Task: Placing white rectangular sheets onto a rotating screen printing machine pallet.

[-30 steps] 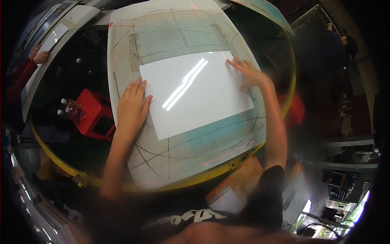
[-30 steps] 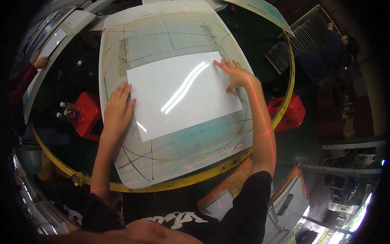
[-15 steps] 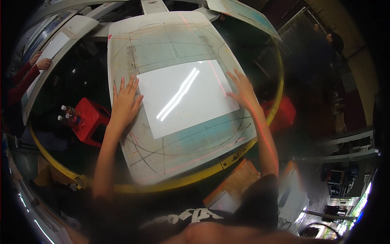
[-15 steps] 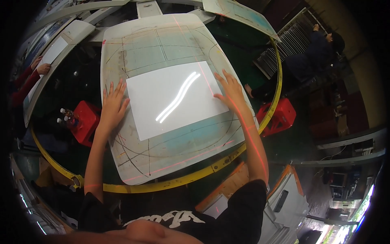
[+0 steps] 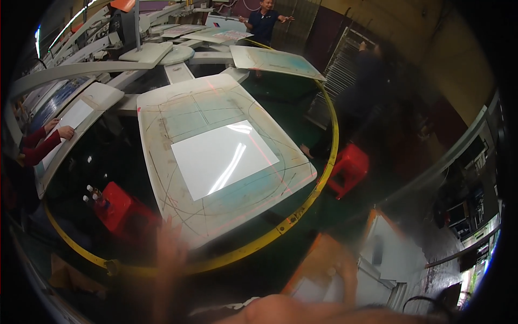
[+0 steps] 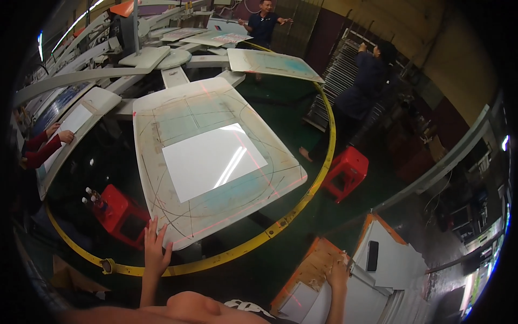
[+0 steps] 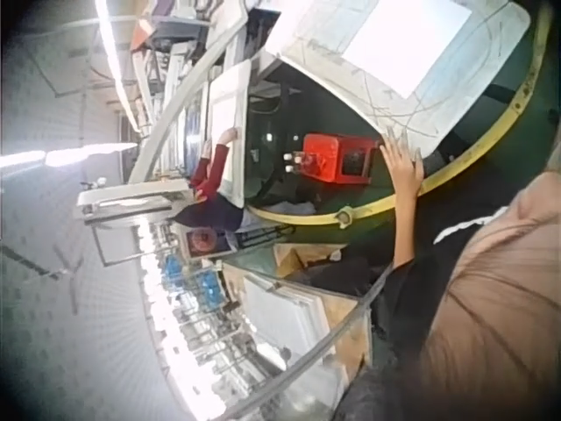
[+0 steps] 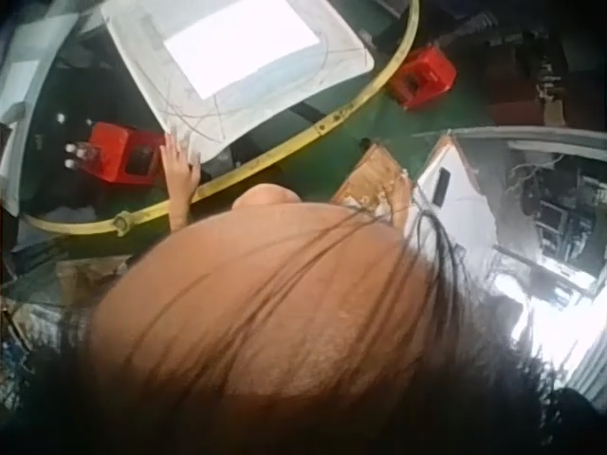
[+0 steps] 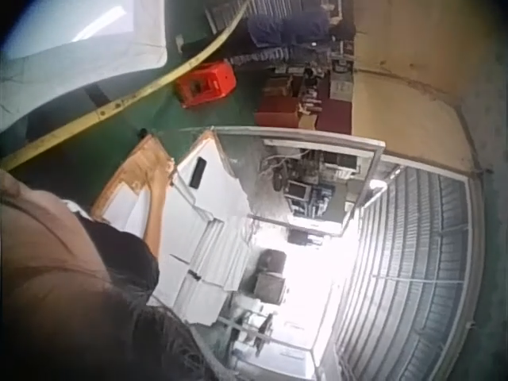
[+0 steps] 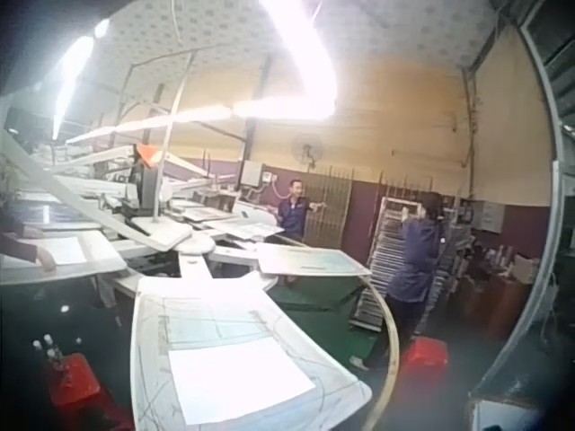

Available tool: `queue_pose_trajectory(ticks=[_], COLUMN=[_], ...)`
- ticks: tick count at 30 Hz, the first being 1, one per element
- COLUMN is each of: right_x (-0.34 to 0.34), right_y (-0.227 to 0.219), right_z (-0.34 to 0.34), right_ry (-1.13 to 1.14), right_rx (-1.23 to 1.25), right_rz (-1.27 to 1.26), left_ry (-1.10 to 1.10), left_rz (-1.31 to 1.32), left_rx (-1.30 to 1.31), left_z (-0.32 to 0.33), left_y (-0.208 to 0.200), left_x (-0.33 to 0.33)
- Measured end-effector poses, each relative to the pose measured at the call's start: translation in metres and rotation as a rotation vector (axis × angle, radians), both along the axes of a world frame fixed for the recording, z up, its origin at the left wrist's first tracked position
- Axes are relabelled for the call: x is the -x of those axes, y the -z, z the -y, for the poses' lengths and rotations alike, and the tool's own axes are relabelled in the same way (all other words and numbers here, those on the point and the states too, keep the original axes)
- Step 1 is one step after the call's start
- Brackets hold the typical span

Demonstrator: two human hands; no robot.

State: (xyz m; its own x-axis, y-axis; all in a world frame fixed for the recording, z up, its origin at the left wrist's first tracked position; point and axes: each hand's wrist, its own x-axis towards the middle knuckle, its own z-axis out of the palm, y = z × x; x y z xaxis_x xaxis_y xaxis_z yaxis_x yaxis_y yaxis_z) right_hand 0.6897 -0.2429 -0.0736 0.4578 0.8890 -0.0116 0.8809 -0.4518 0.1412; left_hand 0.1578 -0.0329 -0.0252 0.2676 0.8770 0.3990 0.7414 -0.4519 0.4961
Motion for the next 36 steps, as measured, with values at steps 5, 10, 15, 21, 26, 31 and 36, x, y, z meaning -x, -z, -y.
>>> queue_pose_trajectory(ticks=[5, 10, 15, 21, 26, 31, 36], right_x=[0.051, 0.041, 0.036, 0.019, 0.023, 0.086, 0.173], right_y=[-0.038, -0.025, -0.025, -0.019, -0.044, -0.149, -0.203], right_z=[0.006, 0.014, 0.019, 0.03, 0.026, -0.02, -0.103], right_ry=[0.302, 0.194, 0.172, 0.104, -0.027, -0.225, -0.613], right_rx=[-0.041, -0.242, -0.346, -0.649, -0.782, -0.796, -0.989], right_rz=[-0.131, -0.085, -0.136, -0.043, 0.059, 0.326, 0.163], left_ry=[0.056, 0.071, 0.056, 0.067, 0.118, 0.337, 0.574], left_rz=[0.013, 0.032, 0.047, 0.065, 0.078, 0.149, 0.21], left_rx=[-0.089, -0.145, -0.167, -0.168, -0.128, -0.08, -0.036], left_z=[0.007, 0.022, 0.033, 0.035, 0.042, 0.042, 0.052], left_y=[-0.021, -0.029, -0.026, -0.023, -0.022, -0.039, -0.066], left_x=[-0.021, -0.03, -0.024, -0.022, -0.027, -0.067, -0.085])
